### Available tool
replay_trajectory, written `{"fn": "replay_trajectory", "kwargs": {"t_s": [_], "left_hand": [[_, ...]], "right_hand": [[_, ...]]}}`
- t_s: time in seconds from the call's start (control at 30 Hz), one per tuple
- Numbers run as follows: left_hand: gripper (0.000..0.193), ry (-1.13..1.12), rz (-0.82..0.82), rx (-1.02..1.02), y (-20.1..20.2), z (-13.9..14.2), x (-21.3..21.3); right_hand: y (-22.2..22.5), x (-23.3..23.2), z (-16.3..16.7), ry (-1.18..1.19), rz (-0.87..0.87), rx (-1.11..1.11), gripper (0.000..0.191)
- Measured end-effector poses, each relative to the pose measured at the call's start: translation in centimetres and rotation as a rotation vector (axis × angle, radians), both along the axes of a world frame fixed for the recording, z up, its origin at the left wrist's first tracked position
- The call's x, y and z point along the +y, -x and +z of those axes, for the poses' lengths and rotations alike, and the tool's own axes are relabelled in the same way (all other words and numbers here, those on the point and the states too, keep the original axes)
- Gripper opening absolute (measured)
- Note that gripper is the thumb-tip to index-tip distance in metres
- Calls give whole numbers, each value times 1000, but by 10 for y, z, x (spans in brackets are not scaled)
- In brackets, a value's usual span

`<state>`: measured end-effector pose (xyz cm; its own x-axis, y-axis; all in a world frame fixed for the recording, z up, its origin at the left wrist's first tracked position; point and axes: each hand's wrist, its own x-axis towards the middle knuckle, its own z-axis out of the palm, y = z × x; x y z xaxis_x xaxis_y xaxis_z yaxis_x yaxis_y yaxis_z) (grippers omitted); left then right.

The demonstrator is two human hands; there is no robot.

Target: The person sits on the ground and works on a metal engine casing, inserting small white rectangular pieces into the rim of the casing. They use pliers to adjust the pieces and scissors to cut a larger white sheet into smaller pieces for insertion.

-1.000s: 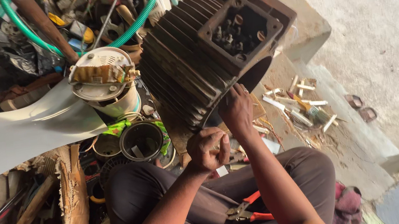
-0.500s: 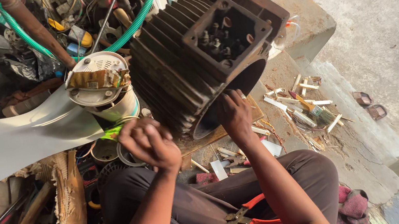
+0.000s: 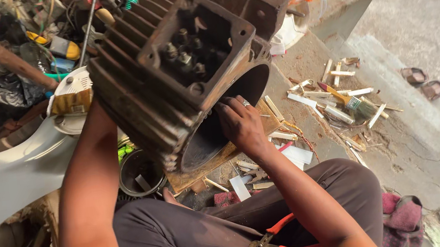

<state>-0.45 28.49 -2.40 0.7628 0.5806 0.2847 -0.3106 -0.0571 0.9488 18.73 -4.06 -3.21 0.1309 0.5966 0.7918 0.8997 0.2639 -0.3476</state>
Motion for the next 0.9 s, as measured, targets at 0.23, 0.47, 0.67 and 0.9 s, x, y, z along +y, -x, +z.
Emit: {"fn": "replay_trajectory", "kwargs": {"t_s": [0.23,0.47,0.67,0.9], "left_hand": [[30,118,-36,57,-40,-41,5],[30,151,-38,63,-41,-49,8],[31,161,-56,58,-43,-50,7],[31,163,-51,62,-38,-53,4]], "right_hand": [[1,2,3,-85,-69,103,23],[0,-3,-3,-32,-69,90,25],[-1,-6,-3,-21,-55,81,25],[-1,-6,-1,-55,-39,60,26]]}}
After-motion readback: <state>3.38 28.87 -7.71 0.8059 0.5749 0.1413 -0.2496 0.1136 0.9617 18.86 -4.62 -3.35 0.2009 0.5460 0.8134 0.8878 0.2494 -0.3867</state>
